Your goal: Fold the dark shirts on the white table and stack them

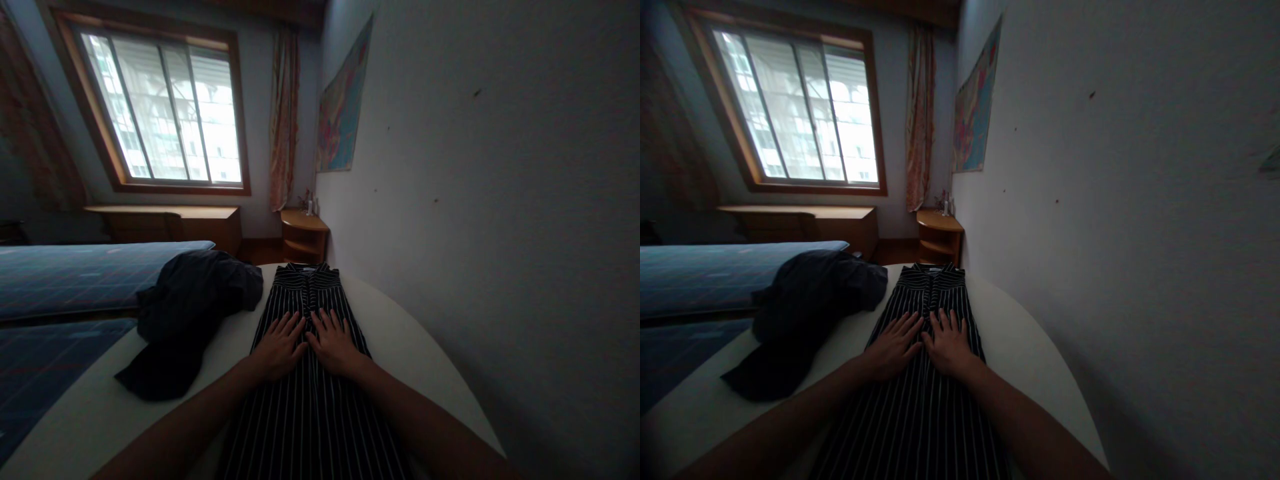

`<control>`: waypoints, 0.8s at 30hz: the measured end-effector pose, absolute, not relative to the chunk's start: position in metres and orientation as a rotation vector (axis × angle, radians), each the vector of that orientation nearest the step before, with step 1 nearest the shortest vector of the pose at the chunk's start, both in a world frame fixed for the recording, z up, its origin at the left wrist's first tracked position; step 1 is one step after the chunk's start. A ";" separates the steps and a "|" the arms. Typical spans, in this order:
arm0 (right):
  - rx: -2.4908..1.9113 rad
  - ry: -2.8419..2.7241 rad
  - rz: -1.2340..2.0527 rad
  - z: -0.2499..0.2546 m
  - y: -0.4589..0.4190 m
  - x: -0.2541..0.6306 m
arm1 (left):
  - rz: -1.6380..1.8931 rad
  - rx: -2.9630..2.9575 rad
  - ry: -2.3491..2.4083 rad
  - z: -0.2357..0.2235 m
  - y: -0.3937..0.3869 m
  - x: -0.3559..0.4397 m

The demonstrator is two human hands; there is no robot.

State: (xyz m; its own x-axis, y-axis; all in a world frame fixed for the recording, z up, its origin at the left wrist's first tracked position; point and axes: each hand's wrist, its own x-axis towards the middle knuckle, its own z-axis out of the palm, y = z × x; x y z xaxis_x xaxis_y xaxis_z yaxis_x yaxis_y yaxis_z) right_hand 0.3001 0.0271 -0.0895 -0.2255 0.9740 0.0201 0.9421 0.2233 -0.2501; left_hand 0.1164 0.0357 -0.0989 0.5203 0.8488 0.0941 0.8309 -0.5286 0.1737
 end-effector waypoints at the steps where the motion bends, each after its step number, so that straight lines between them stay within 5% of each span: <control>1: -1.835 -2.312 0.274 -0.088 0.033 0.299 | 0.261 2.646 1.463 -0.099 0.042 0.116; 9: -1.796 -2.313 0.314 -0.083 0.040 0.301 | 0.342 2.622 1.393 -0.097 0.052 0.107; 19: -1.481 -2.661 0.660 -0.054 -0.045 0.316 | 0.127 2.610 1.052 -0.084 -0.041 0.073; 24: -1.304 -2.609 0.585 -0.033 -0.073 0.316 | 0.108 2.500 0.955 -0.061 -0.070 0.063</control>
State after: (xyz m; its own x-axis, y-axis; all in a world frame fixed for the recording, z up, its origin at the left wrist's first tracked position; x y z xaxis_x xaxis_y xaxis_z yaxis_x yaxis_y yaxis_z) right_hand 0.3161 -0.0726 -0.0331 -0.6046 0.7961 -0.0256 0.7309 0.5417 -0.4152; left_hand 0.0626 -0.0697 -0.0607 0.7561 0.6485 -0.0878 0.6124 -0.6538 0.4444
